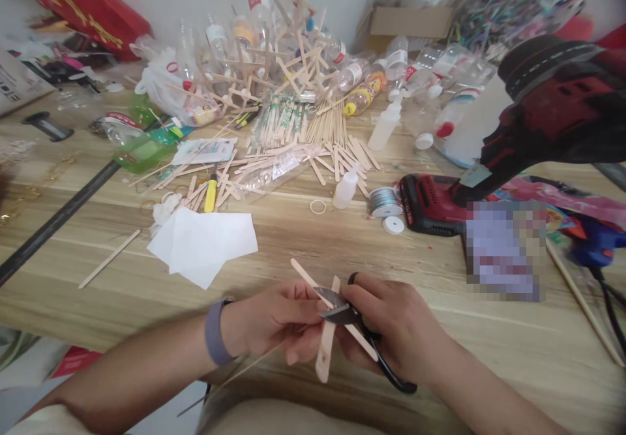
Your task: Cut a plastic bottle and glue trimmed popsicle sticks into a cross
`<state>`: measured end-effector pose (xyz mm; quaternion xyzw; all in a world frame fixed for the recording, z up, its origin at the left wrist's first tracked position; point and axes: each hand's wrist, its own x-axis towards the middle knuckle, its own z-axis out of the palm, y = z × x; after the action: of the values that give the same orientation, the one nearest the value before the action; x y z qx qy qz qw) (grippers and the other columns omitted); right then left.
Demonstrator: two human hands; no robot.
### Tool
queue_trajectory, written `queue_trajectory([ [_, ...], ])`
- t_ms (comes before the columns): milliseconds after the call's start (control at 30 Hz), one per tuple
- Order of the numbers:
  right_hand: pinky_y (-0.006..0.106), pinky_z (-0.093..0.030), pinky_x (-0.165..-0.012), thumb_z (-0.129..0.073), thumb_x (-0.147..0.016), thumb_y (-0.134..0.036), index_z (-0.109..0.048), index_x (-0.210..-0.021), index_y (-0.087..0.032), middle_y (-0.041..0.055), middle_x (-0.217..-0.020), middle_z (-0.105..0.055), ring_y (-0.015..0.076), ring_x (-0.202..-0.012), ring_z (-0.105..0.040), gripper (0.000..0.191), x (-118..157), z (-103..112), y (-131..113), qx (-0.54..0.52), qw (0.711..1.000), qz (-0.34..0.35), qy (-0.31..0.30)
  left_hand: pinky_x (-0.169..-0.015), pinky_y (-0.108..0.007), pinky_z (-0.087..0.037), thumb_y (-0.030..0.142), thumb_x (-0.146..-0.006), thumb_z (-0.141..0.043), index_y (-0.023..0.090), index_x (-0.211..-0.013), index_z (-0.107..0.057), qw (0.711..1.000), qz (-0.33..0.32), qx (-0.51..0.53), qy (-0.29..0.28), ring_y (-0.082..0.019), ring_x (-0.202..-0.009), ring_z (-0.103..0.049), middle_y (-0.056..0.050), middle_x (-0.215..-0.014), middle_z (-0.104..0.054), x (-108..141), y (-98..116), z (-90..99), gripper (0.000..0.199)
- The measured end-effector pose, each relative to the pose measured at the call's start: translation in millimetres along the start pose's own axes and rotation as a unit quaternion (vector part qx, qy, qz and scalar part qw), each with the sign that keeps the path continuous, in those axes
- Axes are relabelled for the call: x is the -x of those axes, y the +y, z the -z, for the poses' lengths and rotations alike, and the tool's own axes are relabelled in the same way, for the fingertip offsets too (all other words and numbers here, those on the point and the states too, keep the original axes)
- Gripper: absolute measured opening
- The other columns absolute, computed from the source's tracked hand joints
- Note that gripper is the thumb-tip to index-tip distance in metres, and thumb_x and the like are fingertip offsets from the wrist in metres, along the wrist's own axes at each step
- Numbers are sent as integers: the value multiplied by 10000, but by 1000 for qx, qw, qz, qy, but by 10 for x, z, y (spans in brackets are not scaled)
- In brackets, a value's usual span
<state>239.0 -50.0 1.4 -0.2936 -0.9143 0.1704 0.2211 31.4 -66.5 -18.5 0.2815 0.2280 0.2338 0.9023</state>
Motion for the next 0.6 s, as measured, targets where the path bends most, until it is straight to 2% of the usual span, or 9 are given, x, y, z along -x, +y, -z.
queue_trajectory([
  [167,259,-288,-479,-521,-818,-178,-557,-821,-205,-8,-648,-548,133,-520,-491,46,8,4,-2,17,1000,10,16,-348,-220,-191,558,-701,-774,128,-603,-585,1000,5,10,-1,-55,-323,-352,28,-388,-492,2,15,-32,480],
  [467,274,-280,-462,-380,-880,-116,-543,-844,-195,-7,-593,-559,140,-469,-474,184,29,-6,-21,25,999,34,34,-361,-216,-195,541,-765,-726,139,-562,-571,999,7,14,-33,-57,-319,-343,42,-370,-451,5,3,-27,477],
  [600,257,-287,-445,-408,-902,-152,-500,-770,-218,-34,-544,-526,124,-436,-455,174,15,7,14,26,997,15,66,-364,-217,-225,525,-774,-722,136,-629,-608,1000,-14,21,-5,-66,-323,-335,55,-365,-451,15,25,-35,431],
])
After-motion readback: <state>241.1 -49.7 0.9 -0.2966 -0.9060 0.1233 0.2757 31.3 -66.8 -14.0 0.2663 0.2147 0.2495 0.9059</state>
